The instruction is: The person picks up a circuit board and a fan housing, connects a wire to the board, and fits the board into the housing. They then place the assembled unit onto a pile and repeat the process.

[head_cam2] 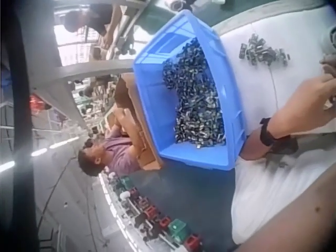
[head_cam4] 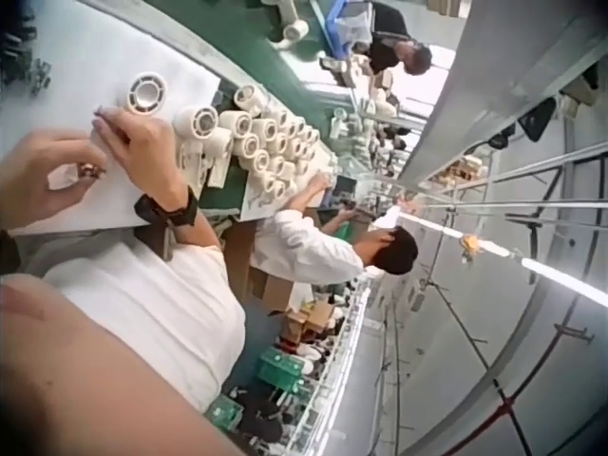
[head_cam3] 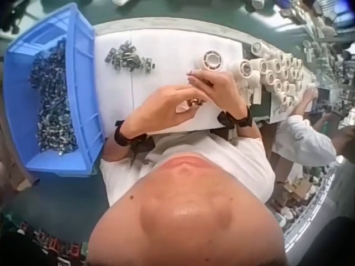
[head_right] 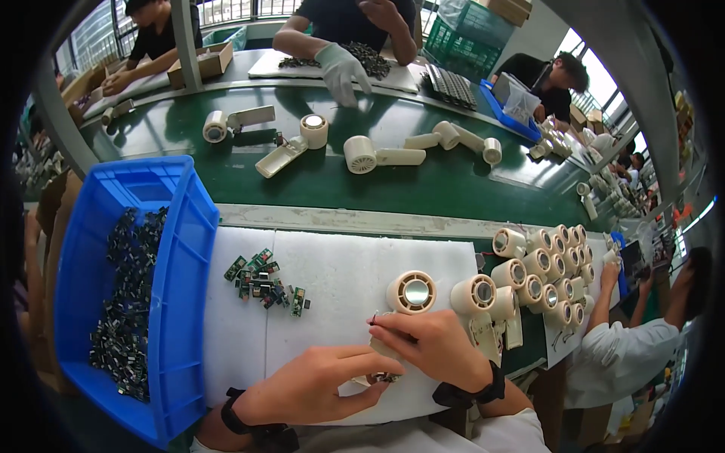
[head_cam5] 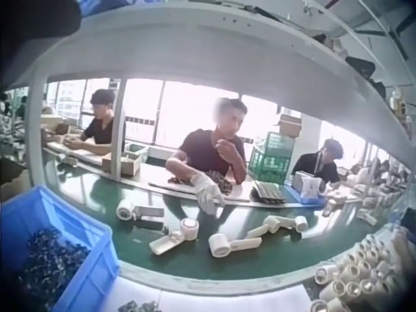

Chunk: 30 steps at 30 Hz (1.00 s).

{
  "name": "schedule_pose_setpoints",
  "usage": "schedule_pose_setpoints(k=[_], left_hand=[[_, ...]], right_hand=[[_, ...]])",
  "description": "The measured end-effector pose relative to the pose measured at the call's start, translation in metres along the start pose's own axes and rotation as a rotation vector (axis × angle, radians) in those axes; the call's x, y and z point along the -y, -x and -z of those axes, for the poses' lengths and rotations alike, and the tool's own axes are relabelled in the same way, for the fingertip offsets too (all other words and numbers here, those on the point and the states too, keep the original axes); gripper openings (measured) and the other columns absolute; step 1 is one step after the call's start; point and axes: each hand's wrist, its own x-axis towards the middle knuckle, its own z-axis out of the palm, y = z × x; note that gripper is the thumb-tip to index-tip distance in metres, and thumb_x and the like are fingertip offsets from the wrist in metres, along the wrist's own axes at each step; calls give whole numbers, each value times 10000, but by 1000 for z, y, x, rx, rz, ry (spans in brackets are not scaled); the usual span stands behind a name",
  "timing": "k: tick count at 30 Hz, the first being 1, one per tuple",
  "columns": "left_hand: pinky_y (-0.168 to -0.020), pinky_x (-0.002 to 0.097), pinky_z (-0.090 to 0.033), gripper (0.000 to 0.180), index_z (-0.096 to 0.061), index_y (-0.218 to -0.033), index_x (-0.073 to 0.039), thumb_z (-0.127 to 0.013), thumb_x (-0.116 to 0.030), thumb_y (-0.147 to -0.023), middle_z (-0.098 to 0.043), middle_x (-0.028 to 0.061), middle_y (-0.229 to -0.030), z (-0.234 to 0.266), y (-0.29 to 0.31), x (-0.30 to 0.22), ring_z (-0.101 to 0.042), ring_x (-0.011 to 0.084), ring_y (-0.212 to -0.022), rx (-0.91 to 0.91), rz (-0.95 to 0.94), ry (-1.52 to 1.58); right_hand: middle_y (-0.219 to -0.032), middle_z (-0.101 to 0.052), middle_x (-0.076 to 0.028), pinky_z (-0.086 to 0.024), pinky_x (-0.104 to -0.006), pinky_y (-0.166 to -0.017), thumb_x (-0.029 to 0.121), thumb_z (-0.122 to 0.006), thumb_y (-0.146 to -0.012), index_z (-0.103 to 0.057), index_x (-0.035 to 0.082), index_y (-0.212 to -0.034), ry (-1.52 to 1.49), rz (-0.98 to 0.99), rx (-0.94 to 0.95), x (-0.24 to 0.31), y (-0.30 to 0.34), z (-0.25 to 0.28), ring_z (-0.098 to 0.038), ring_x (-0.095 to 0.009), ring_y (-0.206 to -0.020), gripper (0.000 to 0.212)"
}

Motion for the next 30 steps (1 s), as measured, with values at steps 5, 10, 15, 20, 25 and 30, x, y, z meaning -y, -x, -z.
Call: schedule_pose_setpoints(k=[5,10,15,20,25,30], left_hand=[[-775,318,-572,313,-688,-1163,-60,-731,-9,-856,-715,116,-999,9,-5,4,-726,237,-884,-282,42,35],[-793,304,-585,306,-693,-1173,-29,-720,1,-870,-729,119,-1040,6,-9,6,-734,214,-925,-380,100,-8],[-796,296,-592,324,-691,-1201,-32,-716,-2,-879,-731,118,-1051,2,-12,14,-735,200,-952,-395,100,-12],[-808,285,-593,328,-691,-1220,-32,-713,-15,-893,-731,118,-1054,4,-9,8,-734,178,-963,-347,184,47],[-808,274,-586,331,-693,-1227,-41,-712,-20,-898,-731,112,-1037,7,-9,2,-733,160,-944,-281,279,175],[-803,274,-580,338,-695,-1230,-50,-719,-23,-894,-732,103,-1011,10,-10,4,-729,145,-914,-192,180,117]], right_hand=[[-649,-661,-76,-494,-269,-529,146,-753,-887,-764,61,-1031,-66,-58,42,-4,-1,5,-630,-153,-539,167],[-606,-623,-60,-448,-261,-501,127,-740,-880,-762,56,-1043,-155,-159,63,-4,0,11,-581,-120,-512,179],[-581,-595,-41,-410,-261,-485,132,-757,-874,-764,58,-1028,-252,-179,50,-4,5,13,-528,-94,-497,172],[-575,-548,13,-350,-230,-487,75,-786,-856,-761,11,-996,-294,-157,45,11,13,15,-445,-32,-527,156],[-572,-557,-2,-373,-239,-492,115,-783,-874,-766,43,-992,-424,-227,139,18,25,8,-470,-47,-519,139],[-551,-550,-10,-367,-243,-475,114,-801,-862,-767,56,-978,-386,-194,20,17,35,-8,-468,-54,-496,134]])
